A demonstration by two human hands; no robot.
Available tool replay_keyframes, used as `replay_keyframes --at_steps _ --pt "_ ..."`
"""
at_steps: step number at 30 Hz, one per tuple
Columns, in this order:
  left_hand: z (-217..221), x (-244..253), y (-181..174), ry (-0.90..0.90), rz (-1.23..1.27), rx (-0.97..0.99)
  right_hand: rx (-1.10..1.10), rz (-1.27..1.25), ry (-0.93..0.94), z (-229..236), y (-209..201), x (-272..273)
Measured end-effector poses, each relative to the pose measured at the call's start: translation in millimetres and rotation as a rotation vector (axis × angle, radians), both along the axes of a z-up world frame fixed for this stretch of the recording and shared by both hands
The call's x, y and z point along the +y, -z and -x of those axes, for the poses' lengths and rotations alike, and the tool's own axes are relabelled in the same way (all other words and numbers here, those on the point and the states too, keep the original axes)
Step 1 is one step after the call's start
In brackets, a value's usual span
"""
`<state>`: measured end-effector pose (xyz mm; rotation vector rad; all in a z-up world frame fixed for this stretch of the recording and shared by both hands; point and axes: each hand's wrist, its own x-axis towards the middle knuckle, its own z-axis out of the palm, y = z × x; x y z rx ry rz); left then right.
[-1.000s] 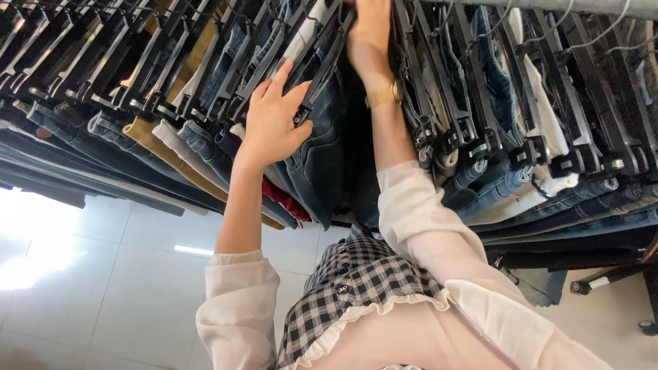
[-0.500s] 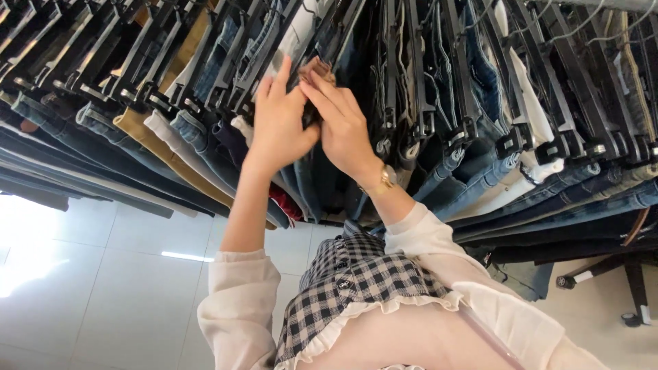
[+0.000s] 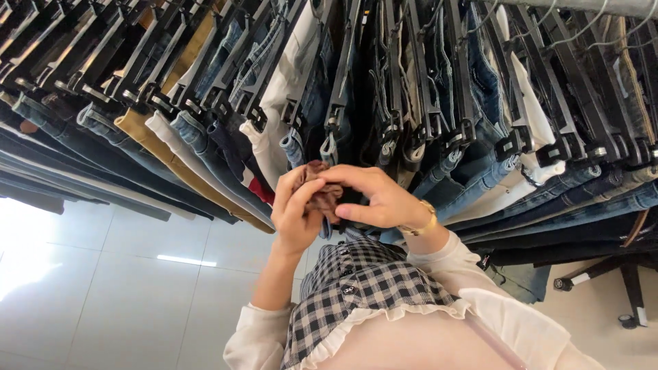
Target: Browsing through a rack of jeans, inspecting labels, and adjusting hangers to organize the display.
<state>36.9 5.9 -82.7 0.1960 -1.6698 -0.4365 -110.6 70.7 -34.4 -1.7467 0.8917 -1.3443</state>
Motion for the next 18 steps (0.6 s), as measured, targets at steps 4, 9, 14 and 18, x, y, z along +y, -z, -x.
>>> replay_keyframes --at_steps 4,9,14,18 --pt "-7.4 4.4 18.3 -0.098 -0.17 -0.014 0.258 0.29 0.306 0.6 -12.3 -7.6" --pt "8.1 5.3 33.7 0.262 -0.627 -0.057 0.581 0.452 0.806 -9.9 -4.5 -32.6" --pt "38.9 6.9 31.6 0.387 -0.813 -0.115 0.563 0.292 0.996 9.4 14.2 -36.7" --pt "79.9 6.0 47.9 0.446 -0.738 -0.117 0.508 0.181 1.086 27.7 24.4 -30.3"
